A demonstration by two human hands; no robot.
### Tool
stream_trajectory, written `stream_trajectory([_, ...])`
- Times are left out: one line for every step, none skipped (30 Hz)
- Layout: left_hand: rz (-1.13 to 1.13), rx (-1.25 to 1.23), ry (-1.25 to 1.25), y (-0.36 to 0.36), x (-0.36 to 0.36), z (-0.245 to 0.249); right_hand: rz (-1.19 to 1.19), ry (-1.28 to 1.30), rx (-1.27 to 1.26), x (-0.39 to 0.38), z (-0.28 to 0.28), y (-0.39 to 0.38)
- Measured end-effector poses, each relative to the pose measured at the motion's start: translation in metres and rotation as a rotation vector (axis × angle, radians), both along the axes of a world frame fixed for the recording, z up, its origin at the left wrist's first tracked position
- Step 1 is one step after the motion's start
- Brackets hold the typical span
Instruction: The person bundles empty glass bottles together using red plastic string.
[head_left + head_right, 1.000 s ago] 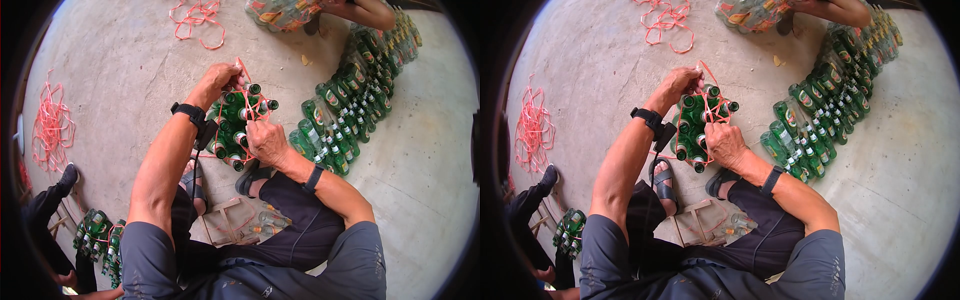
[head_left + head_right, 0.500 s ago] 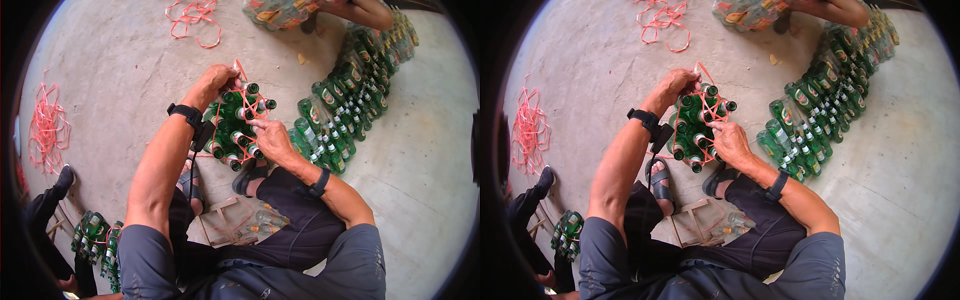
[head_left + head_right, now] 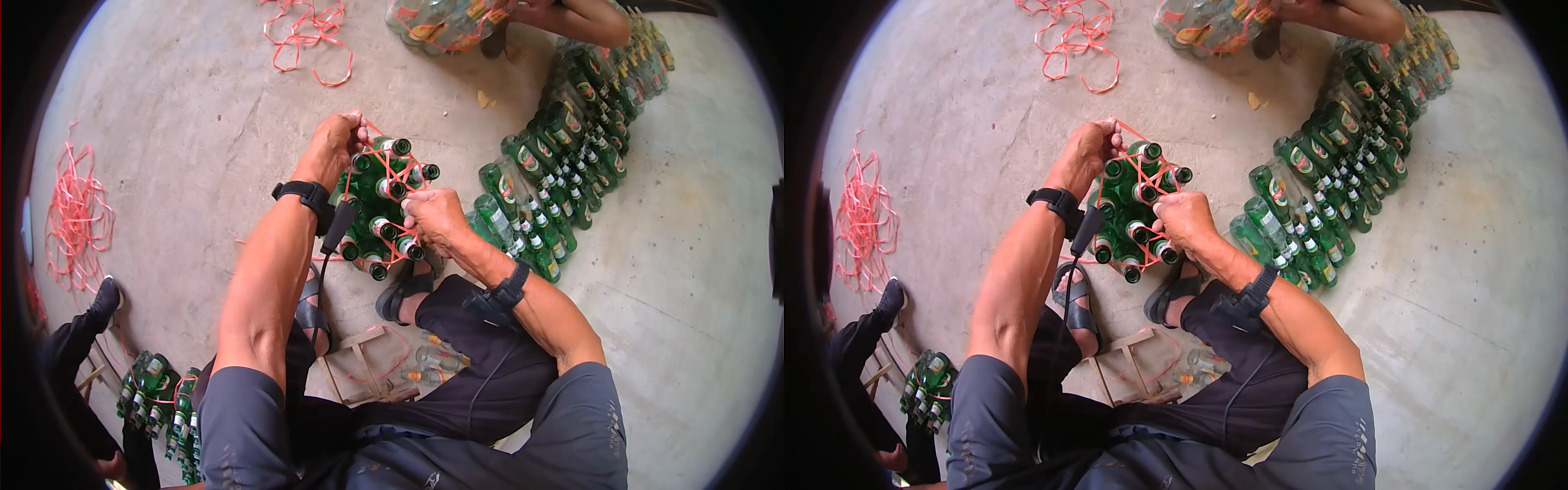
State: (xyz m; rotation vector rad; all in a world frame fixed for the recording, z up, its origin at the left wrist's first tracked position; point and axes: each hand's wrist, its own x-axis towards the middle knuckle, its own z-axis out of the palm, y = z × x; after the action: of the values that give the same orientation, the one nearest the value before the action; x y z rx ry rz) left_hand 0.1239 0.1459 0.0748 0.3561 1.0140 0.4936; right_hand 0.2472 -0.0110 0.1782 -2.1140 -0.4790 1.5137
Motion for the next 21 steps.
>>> stream_trajectory([-0.002, 0.005, -0.001, -0.001, 0.001, 0.000, -0.002, -0.001, 0.005, 0.000, -0.001, -0.001])
stream_trajectory([0.067, -0.026, -0.001, -0.002, 0.002, 0.000, -0.053, 0.060, 0.014, 0.002, -0.005, -0.004])
stream_trajectory([0.137, -0.056, 0.000, -0.002, 0.003, 0.000, -0.102, 0.122, 0.023, 0.002, -0.009, -0.007])
stream_trajectory([0.137, -0.052, 0.001, -0.003, 0.003, 0.000, -0.102, 0.123, 0.027, 0.001, -0.012, -0.009])
stream_trajectory([0.177, -0.053, -0.012, -0.003, 0.002, -0.001, -0.181, 0.177, 0.073, -0.001, -0.015, -0.013])
stream_trajectory([0.218, -0.055, -0.024, -0.004, 0.001, 0.001, -0.259, 0.232, 0.118, -0.004, -0.016, -0.014])
stream_trajectory([0.219, -0.054, -0.023, -0.006, 0.000, 0.002, -0.258, 0.233, 0.118, -0.005, -0.016, -0.014])
stream_trajectory([0.258, -0.073, -0.036, -0.007, -0.001, 0.004, -0.298, 0.239, 0.119, -0.007, -0.015, -0.014])
stream_trajectory([0.299, -0.092, -0.049, -0.008, -0.002, 0.006, -0.336, 0.246, 0.121, -0.009, -0.015, -0.013])
stream_trajectory([0.301, -0.088, -0.048, -0.009, -0.002, 0.005, -0.334, 0.249, 0.124, -0.011, -0.015, -0.013])
stream_trajectory([0.321, -0.089, -0.046, -0.009, -0.002, 0.005, -0.363, 0.251, 0.166, -0.014, -0.017, -0.015])
stream_trajectory([0.341, -0.091, -0.043, -0.009, -0.002, 0.005, -0.393, 0.253, 0.207, -0.016, -0.018, -0.018])
stream_trajectory([0.341, -0.090, -0.043, -0.009, -0.002, 0.004, -0.393, 0.254, 0.209, -0.015, -0.022, -0.021])
stream_trajectory([0.351, -0.100, -0.037, -0.009, -0.002, 0.004, -0.380, 0.284, 0.237, -0.014, -0.026, -0.024])
stream_trajectory([0.362, -0.110, -0.031, -0.009, -0.002, 0.004, -0.367, 0.314, 0.265, -0.015, -0.024, -0.023])
stream_trajectory([0.363, -0.110, -0.030, -0.009, -0.002, 0.004, -0.366, 0.314, 0.264, -0.018, -0.022, -0.023])
stream_trajectory([0.369, -0.115, -0.031, -0.009, -0.002, 0.004, -0.383, 0.285, 0.285, -0.021, -0.021, -0.023])
stream_trajectory([0.374, -0.119, -0.031, -0.010, -0.002, 0.003, -0.399, 0.255, 0.306, -0.024, -0.017, -0.022])
stream_trajectory([0.372, -0.120, -0.030, -0.010, -0.002, 0.003, -0.401, 0.255, 0.305, -0.025, -0.015, -0.022])
stream_trajectory([0.383, -0.127, -0.044, -0.009, -0.002, 0.002, -0.400, 0.250, 0.284, -0.025, -0.014, -0.022])
stream_trajectory([0.394, -0.134, -0.057, -0.009, -0.002, 0.002, -0.398, 0.246, 0.263, -0.027, -0.011, -0.021])
